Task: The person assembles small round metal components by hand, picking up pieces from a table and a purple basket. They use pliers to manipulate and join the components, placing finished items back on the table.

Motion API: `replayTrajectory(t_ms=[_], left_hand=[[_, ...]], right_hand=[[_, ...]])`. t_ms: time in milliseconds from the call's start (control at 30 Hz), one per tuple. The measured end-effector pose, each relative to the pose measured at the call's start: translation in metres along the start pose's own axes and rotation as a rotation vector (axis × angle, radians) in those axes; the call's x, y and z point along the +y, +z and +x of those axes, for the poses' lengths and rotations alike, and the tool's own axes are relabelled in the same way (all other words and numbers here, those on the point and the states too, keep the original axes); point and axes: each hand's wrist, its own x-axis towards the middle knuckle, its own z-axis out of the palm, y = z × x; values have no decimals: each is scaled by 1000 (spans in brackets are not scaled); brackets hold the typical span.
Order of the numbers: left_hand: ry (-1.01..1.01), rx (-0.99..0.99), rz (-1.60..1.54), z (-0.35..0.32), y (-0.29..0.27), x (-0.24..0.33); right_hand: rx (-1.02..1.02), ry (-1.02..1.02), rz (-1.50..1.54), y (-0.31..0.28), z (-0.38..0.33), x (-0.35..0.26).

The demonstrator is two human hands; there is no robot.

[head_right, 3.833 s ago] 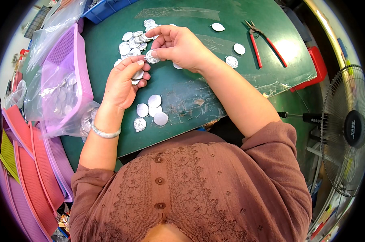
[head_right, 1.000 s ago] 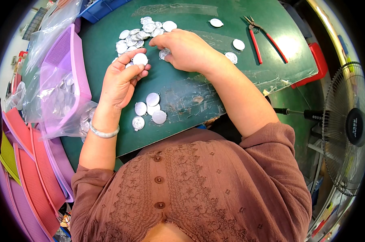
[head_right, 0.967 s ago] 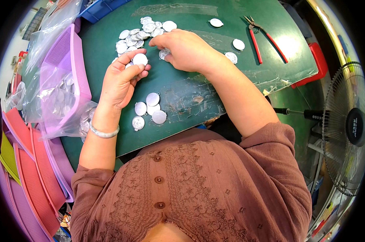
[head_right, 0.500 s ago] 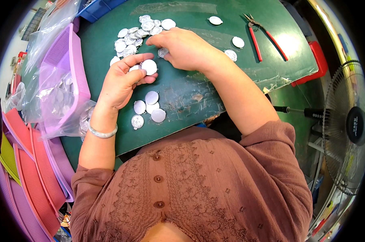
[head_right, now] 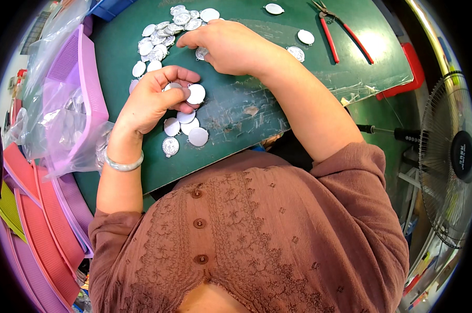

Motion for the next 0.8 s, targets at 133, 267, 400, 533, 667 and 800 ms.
replayTrajectory(t_ms=[133,267,400,533,667,800], left_hand=[[-17,-1,34,0,-2,0],[-21,-32,178,-3,-1,6],[93,-74,316,-11,4,7],[227,-105,555,-13,3,7],[401,-31,588,-10,2,1],[291,255,304,0,-1,-3]], right_hand=[[-22,1,3,0,0,0],[-4,8,27,1,0,-1],[64,-47,-6,4,1,-1],[33,73,173,-3,2,-3],[5,248,684,-3,5,1],[77,299,1010,-6,8,-1]])
